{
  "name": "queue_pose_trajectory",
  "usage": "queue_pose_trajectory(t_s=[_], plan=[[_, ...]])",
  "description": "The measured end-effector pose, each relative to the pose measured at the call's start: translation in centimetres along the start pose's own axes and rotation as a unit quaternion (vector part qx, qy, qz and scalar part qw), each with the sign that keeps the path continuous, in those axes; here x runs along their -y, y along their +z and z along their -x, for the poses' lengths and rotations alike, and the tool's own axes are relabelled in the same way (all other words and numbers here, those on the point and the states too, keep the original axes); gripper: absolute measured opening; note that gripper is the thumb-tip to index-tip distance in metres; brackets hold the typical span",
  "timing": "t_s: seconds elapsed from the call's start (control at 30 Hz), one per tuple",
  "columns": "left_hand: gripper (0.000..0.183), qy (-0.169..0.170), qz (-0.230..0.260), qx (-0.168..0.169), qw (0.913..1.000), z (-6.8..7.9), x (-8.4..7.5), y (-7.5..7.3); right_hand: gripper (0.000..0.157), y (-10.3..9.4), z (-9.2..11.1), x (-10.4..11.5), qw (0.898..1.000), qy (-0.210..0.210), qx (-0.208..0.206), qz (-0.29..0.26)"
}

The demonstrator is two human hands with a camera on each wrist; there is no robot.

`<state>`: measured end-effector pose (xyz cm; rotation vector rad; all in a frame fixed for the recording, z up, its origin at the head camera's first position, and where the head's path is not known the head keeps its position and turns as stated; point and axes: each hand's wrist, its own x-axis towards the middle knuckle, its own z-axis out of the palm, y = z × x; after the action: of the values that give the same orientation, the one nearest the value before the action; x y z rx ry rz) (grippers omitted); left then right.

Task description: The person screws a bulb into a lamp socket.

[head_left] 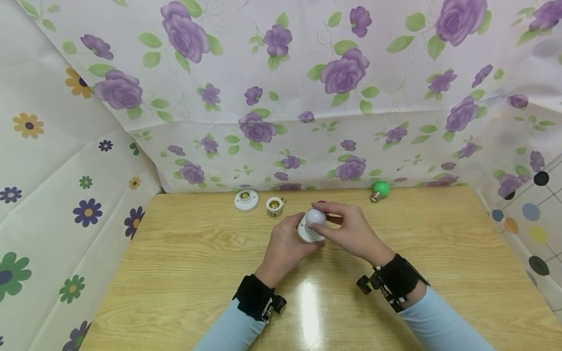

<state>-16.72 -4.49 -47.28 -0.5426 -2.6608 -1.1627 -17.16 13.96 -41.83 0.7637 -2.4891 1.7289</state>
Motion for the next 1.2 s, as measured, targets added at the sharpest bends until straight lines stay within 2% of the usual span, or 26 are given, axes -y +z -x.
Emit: queue_pose_trajectory(t_s=[0.07,0.17,0.47,0.67,1.0,1.2], plan=[[0.062,-0.001,0.002,0.000,1.0000,0.0,0.0,0.0,0.041,0.0,-0.1,-0.8,1.000,-0.004,-0.004,0.003],[0.063,-0.002,0.004,0.000,1.0000,0.0,0.1,0.0,0.043,0.1,-0.1,-0.9,1.000,-0.008,-0.008,0.004],[0.063,-0.001,0.011,-0.004,0.9999,0.2,0.2,0.0,0.046,0.3,-0.1,-0.8,1.000,-0.006,-0.028,-0.001],[0.064,0.004,0.005,-0.010,0.9999,0.2,0.3,-0.1,0.048,0.1,-0.2,-0.6,1.000,-0.004,-0.026,0.004],[0.062,0.005,0.003,-0.003,1.0000,0.0,0.2,0.1,0.047,-0.2,0.1,2.6,1.000,0.011,0.013,0.003],[0.062,0.001,0.003,-0.003,1.0000,0.0,0.1,0.0,0.045,-0.3,0.2,3.0,1.000,0.007,0.021,0.009]])
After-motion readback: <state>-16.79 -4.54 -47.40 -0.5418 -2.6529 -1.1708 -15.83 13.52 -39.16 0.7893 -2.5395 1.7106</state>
